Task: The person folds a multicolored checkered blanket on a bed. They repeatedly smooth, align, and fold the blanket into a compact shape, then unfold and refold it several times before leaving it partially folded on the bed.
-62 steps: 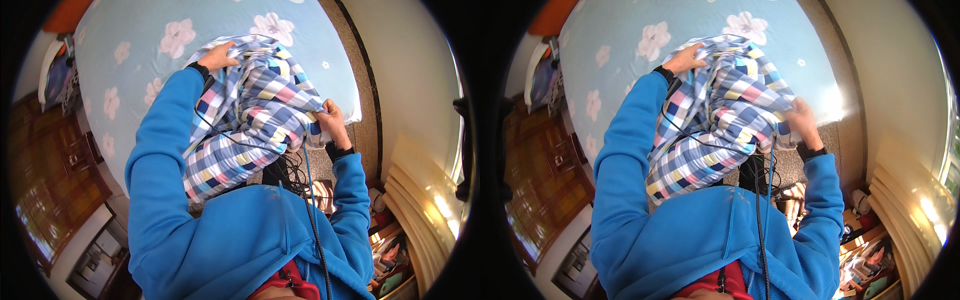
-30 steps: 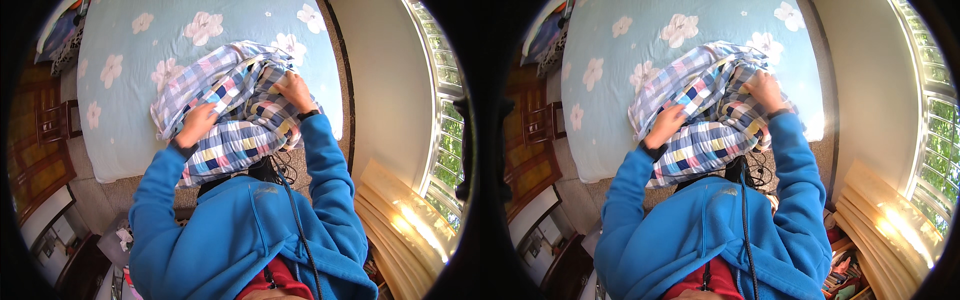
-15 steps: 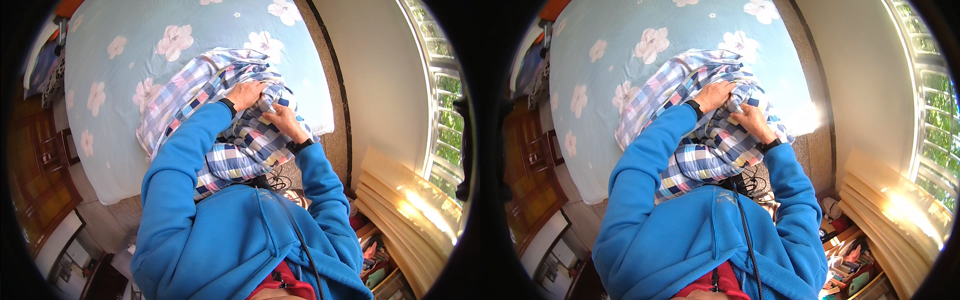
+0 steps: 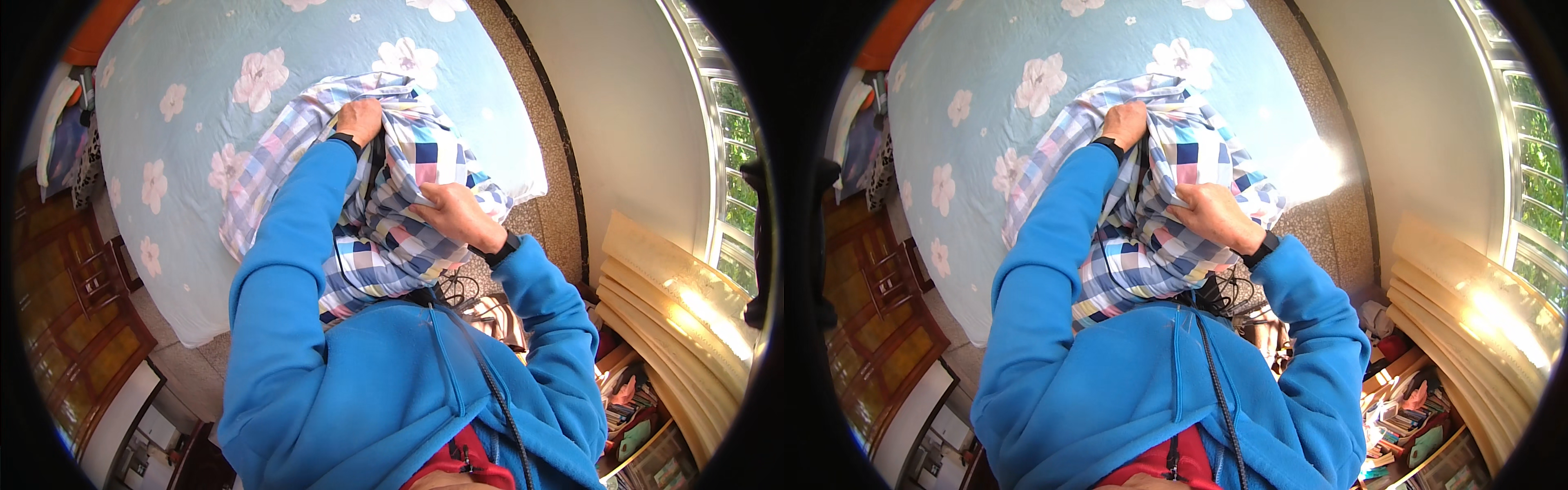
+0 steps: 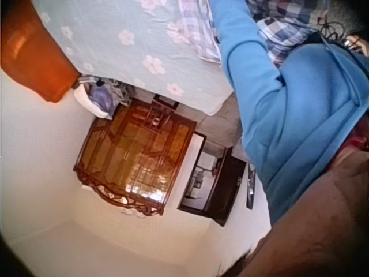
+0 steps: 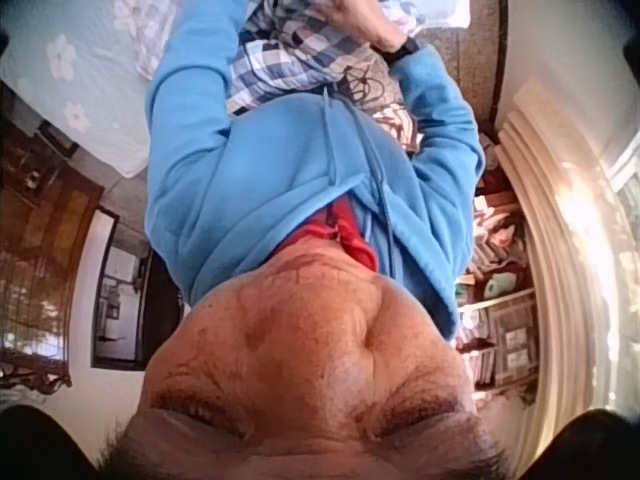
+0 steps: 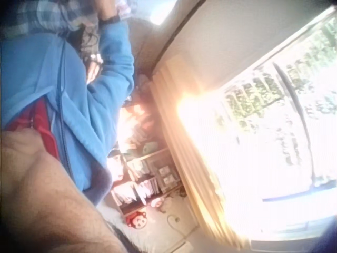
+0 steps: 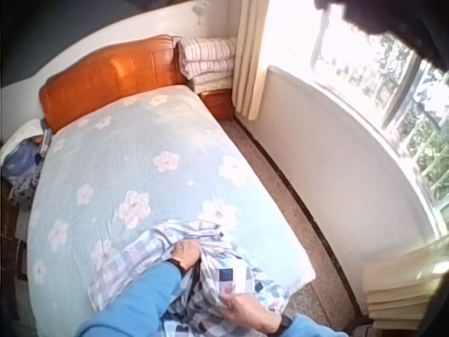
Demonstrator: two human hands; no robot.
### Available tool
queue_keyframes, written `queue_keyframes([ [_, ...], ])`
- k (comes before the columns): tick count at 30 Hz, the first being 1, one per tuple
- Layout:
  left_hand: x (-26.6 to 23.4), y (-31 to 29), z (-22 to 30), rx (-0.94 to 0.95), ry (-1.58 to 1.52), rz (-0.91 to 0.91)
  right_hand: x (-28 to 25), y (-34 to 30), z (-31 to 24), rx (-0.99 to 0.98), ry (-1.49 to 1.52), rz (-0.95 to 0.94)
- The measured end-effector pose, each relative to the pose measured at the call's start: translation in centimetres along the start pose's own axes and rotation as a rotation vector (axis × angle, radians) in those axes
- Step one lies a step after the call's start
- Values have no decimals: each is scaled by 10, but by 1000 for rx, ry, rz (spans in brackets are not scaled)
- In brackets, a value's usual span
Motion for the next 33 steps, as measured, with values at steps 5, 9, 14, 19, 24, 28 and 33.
queue_keyframes([
  [5,-7,-16,-12,65,-201,-27,19,-16,40,172,209,5],
  [9,-50,-106,-67,40,-525,-64,5,-11,102,381,128,150],
  [14,-83,-284,-170,-265,-569,-20,-1,9,114,348,-148,147],
  [19,-33,-472,-231,-851,-808,117,2,29,36,48,-512,276],
  [24,54,-567,-238,-1212,-1241,410,34,56,-27,-230,-654,193],
  [28,119,-578,-226,-1269,-1704,349,124,57,-20,-112,-330,-284],
  [33,148,-567,-228,-1112,-1898,298,121,34,6,-60,-263,-149],
])
Point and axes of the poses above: each hand's wrist, its own y-axis towards the middle knuckle, its own x-axis out of the palm, z = x × y, the point moved 8 cm from there along y, towards the middle knuckle, and after that the axes turned 2 degrees about -y, right-handed, at the moved point
